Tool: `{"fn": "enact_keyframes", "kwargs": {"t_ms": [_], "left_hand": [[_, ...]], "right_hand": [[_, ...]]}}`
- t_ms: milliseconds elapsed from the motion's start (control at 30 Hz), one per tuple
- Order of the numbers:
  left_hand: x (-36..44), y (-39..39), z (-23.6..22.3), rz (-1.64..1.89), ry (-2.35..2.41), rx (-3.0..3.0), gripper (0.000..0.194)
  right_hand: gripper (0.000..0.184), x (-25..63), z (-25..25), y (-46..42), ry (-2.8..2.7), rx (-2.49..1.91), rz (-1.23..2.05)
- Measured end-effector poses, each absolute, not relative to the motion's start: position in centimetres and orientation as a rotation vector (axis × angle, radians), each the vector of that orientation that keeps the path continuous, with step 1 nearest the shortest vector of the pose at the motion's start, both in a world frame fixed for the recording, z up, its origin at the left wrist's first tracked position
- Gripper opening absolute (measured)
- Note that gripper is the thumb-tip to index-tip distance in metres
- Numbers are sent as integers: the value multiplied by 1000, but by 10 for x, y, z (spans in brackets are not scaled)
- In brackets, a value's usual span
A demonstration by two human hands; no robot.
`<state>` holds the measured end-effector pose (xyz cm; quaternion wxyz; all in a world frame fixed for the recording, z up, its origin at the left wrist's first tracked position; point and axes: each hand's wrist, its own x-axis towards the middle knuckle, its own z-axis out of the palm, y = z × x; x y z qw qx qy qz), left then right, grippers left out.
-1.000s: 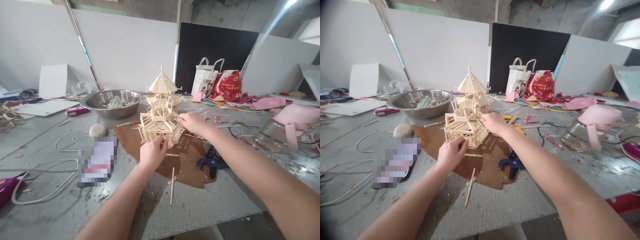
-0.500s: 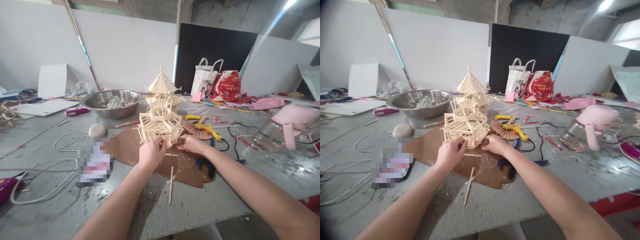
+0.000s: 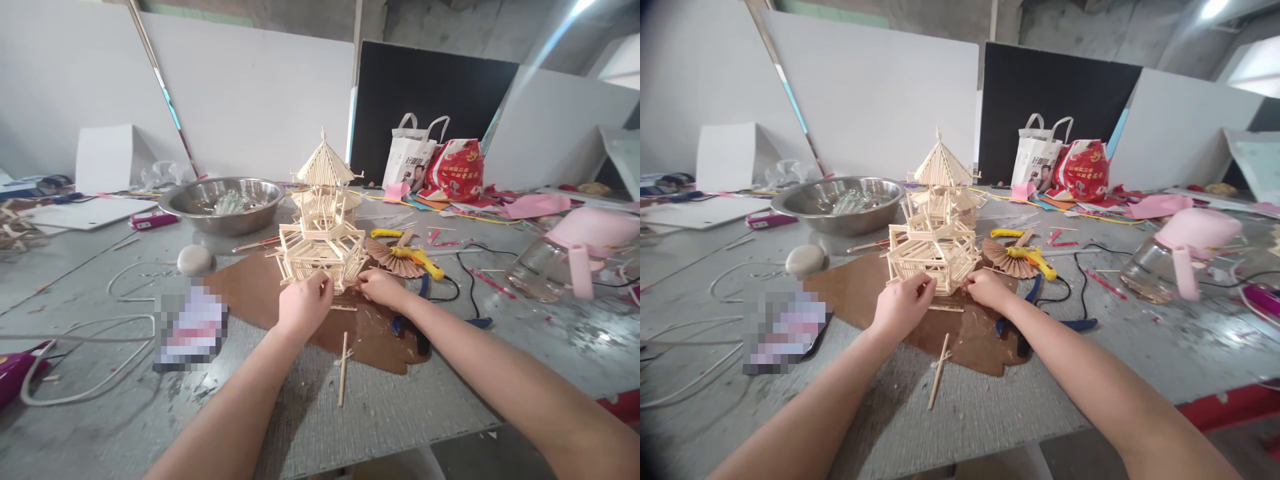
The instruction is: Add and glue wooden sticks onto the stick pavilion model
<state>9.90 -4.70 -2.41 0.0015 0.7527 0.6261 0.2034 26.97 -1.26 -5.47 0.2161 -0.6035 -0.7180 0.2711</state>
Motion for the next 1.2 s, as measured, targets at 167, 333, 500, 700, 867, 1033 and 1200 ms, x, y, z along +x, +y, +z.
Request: {"fn": "enact_keyframes", "kwargs": {"t_ms": [167,333,500,700,867,1033,1200], "left_hand": [[98,-47,-23,603,1981,2316,27],[98,-47,-24,603,1975,2316,27],[97,-47,-25,609,1958,2336,27],[97,-47,-26,585,1959,2328,28],[97,-47,-25,604,1965,2350,27],[98,-48,-23,580,1977,2349,26],[98,-48,-23,605,1963,2352,26]], "right_hand": [[24,282,-46,-31,-2045,-1570,881],[27,300,-30,-56,-1937,-1370,1111],[28,318,-2,-68,-1659,-1138,1037],[27,322,-2,-32,-1522,-1408,652],[22,301,-14,3,-1866,-1722,236],[33,281,-11,19,-1983,-2004,16],[32,281,-8,20,-2087,-1990,-75]]}}
